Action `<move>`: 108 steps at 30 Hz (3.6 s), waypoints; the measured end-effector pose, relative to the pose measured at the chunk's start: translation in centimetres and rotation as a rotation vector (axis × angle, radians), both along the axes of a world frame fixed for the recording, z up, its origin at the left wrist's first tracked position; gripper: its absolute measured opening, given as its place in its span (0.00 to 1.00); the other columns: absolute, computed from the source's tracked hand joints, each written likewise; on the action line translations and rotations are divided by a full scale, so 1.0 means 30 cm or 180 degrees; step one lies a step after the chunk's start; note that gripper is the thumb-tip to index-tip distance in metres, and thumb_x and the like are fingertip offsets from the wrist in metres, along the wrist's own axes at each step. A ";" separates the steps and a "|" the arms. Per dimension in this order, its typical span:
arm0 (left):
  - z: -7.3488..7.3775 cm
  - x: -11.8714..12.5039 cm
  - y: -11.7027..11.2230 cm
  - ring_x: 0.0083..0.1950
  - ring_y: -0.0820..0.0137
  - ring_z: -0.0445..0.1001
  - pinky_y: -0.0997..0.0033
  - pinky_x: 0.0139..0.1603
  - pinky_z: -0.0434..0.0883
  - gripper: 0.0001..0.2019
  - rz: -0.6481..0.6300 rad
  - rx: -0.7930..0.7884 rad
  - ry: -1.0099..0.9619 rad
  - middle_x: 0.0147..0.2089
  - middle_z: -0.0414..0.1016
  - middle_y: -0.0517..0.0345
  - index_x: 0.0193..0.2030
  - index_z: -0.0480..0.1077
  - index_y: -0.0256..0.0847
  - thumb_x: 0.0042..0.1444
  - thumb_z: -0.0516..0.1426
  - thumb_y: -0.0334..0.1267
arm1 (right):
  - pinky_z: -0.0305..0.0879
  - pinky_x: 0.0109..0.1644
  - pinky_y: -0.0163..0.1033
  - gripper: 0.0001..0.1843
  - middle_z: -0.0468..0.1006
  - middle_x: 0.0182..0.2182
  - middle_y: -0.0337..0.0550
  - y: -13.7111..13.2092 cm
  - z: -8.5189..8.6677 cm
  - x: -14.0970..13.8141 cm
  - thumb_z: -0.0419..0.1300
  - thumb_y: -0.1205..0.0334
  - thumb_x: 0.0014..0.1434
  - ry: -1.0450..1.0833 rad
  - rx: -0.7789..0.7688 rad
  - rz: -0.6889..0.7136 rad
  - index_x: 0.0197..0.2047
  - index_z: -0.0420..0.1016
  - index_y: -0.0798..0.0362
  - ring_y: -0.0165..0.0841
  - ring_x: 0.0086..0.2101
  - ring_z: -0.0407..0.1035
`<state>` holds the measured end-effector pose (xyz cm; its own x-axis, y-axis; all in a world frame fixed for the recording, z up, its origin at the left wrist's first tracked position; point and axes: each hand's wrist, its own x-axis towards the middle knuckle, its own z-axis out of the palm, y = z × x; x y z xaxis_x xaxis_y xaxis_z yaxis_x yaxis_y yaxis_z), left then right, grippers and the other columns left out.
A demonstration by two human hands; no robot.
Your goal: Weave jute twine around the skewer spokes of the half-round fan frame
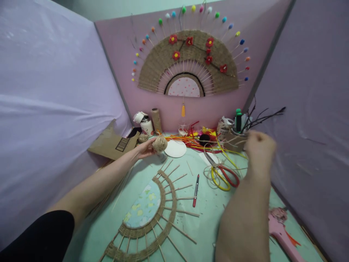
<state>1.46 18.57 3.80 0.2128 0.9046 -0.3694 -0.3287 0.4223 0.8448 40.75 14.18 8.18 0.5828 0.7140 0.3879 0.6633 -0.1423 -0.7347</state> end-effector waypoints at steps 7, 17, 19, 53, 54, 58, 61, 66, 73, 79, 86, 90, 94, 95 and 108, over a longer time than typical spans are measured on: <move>0.095 0.179 -0.066 0.27 0.77 0.68 0.81 0.24 0.65 0.09 0.0592 0.0058 -0.0479 0.30 0.69 0.58 0.39 0.71 0.38 0.54 0.59 0.40 | 0.62 0.37 0.39 0.32 0.78 0.41 0.53 -0.013 0.051 -0.332 0.57 0.41 0.51 -0.0980 -0.0591 0.1406 0.53 0.70 0.54 0.42 0.39 0.72; 0.166 0.277 -0.111 0.30 0.73 0.70 0.79 0.23 0.68 0.15 0.0478 -0.0522 -0.1269 0.30 0.70 0.53 0.36 0.68 0.36 0.60 0.50 0.47 | 0.61 0.37 0.38 0.27 0.79 0.39 0.46 -0.038 0.034 -0.548 0.56 0.47 0.53 -0.1627 -0.0364 0.1872 0.55 0.67 0.48 0.41 0.39 0.72; 0.166 0.273 -0.112 0.30 0.73 0.70 0.79 0.23 0.68 0.14 0.0387 -0.0610 -0.1361 0.30 0.70 0.53 0.36 0.68 0.36 0.60 0.50 0.46 | 0.61 0.37 0.37 0.26 0.79 0.39 0.47 -0.034 0.033 -0.542 0.56 0.47 0.53 -0.1640 -0.0387 0.1919 0.54 0.68 0.48 0.41 0.39 0.72; 0.071 0.238 -0.108 0.27 0.76 0.69 0.74 0.29 0.67 0.30 0.0209 0.1268 0.0659 0.36 0.72 0.58 0.50 0.61 0.46 0.41 0.67 0.41 | 0.50 0.29 0.33 0.11 0.75 0.25 0.41 0.045 -0.058 -0.567 0.54 0.57 0.50 -0.0852 -0.0248 0.2063 0.30 0.74 0.53 0.30 0.26 0.64; 0.065 0.241 -0.106 0.25 0.77 0.68 0.76 0.27 0.66 0.29 0.0255 0.1456 0.0848 0.34 0.71 0.59 0.49 0.61 0.45 0.40 0.67 0.39 | 0.51 0.29 0.32 0.11 0.75 0.25 0.41 0.049 -0.061 -0.563 0.54 0.56 0.50 -0.0827 -0.0244 0.2086 0.30 0.74 0.52 0.30 0.26 0.64; 0.057 0.234 -0.093 0.23 0.78 0.66 0.78 0.24 0.62 0.22 0.0199 0.1858 0.1289 0.30 0.69 0.61 0.45 0.63 0.42 0.43 0.65 0.37 | 0.51 0.28 0.32 0.10 0.74 0.24 0.40 0.068 -0.080 -0.547 0.54 0.56 0.48 -0.0633 -0.0264 0.2139 0.28 0.73 0.52 0.29 0.25 0.63; 0.062 0.215 -0.091 0.24 0.78 0.66 0.78 0.23 0.62 0.22 0.0143 0.1958 0.1347 0.30 0.69 0.61 0.44 0.64 0.42 0.42 0.65 0.35 | 0.51 0.28 0.32 0.10 0.73 0.22 0.39 0.079 -0.090 -0.545 0.54 0.57 0.46 -0.0463 -0.0269 0.2164 0.26 0.73 0.53 0.29 0.24 0.62; 0.072 0.173 -0.101 0.27 0.77 0.68 0.79 0.25 0.63 0.24 -0.0086 0.1804 0.1086 0.34 0.70 0.61 0.46 0.66 0.42 0.39 0.65 0.33 | 0.51 0.26 0.32 0.10 0.69 0.18 0.37 0.084 -0.092 -0.552 0.55 0.57 0.44 -0.0067 -0.0326 0.2332 0.23 0.72 0.55 0.28 0.22 0.60; 0.055 0.136 -0.091 0.26 0.78 0.67 0.79 0.24 0.61 0.26 -0.0367 0.1611 0.0525 0.34 0.69 0.64 0.47 0.64 0.44 0.38 0.64 0.32 | 0.50 0.23 0.31 0.09 0.63 0.16 0.35 0.091 -0.101 -0.556 0.54 0.59 0.42 0.0680 -0.0400 0.2684 0.21 0.69 0.57 0.26 0.20 0.55; 0.042 0.124 -0.078 0.26 0.79 0.66 0.79 0.25 0.61 0.27 -0.0513 0.1489 0.0354 0.34 0.69 0.64 0.48 0.65 0.45 0.37 0.64 0.30 | 0.48 0.23 0.31 0.09 0.61 0.16 0.34 0.098 -0.115 -0.553 0.54 0.59 0.42 0.0940 -0.0415 0.2831 0.20 0.67 0.56 0.25 0.20 0.52; 0.029 0.126 -0.070 0.28 0.79 0.69 0.81 0.26 0.63 0.26 -0.0577 0.1258 -0.0018 0.36 0.71 0.62 0.47 0.65 0.44 0.38 0.65 0.31 | 0.47 0.23 0.31 0.09 0.59 0.16 0.34 0.097 -0.113 -0.548 0.53 0.59 0.43 0.0999 -0.0328 0.2877 0.19 0.66 0.56 0.24 0.20 0.50; 0.038 0.164 -0.061 0.40 0.72 0.73 0.71 0.39 0.70 0.27 -0.0820 0.1163 0.0010 0.48 0.70 0.55 0.50 0.62 0.47 0.42 0.65 0.32 | 0.48 0.23 0.31 0.09 0.61 0.17 0.34 0.103 -0.115 -0.541 0.53 0.59 0.43 0.1045 -0.0237 0.2707 0.21 0.68 0.56 0.25 0.20 0.51; 0.043 0.217 -0.054 0.45 0.69 0.73 0.61 0.45 0.71 0.30 -0.0616 0.1245 0.0634 0.54 0.67 0.52 0.52 0.57 0.47 0.43 0.65 0.34 | 0.50 0.25 0.32 0.11 0.65 0.18 0.35 0.110 -0.121 -0.534 0.54 0.58 0.44 0.0822 -0.0267 0.2711 0.23 0.70 0.57 0.26 0.21 0.55; 0.043 0.227 -0.054 0.45 0.69 0.73 0.62 0.44 0.71 0.30 -0.0445 0.1325 0.0905 0.53 0.68 0.51 0.52 0.57 0.46 0.42 0.65 0.34 | 0.51 0.25 0.32 0.12 0.66 0.19 0.36 0.111 -0.123 -0.533 0.54 0.57 0.45 0.0757 -0.0290 0.2738 0.24 0.71 0.57 0.26 0.22 0.57; 0.057 0.199 -0.084 0.46 0.61 0.74 0.66 0.47 0.68 0.28 -0.0125 0.3162 0.3968 0.45 0.76 0.51 0.53 0.67 0.38 0.42 0.61 0.40 | 0.46 0.26 0.33 0.11 0.65 0.16 0.36 0.111 -0.142 -0.531 0.55 0.57 0.45 -0.0590 -0.0358 0.2615 0.18 0.67 0.56 0.26 0.21 0.55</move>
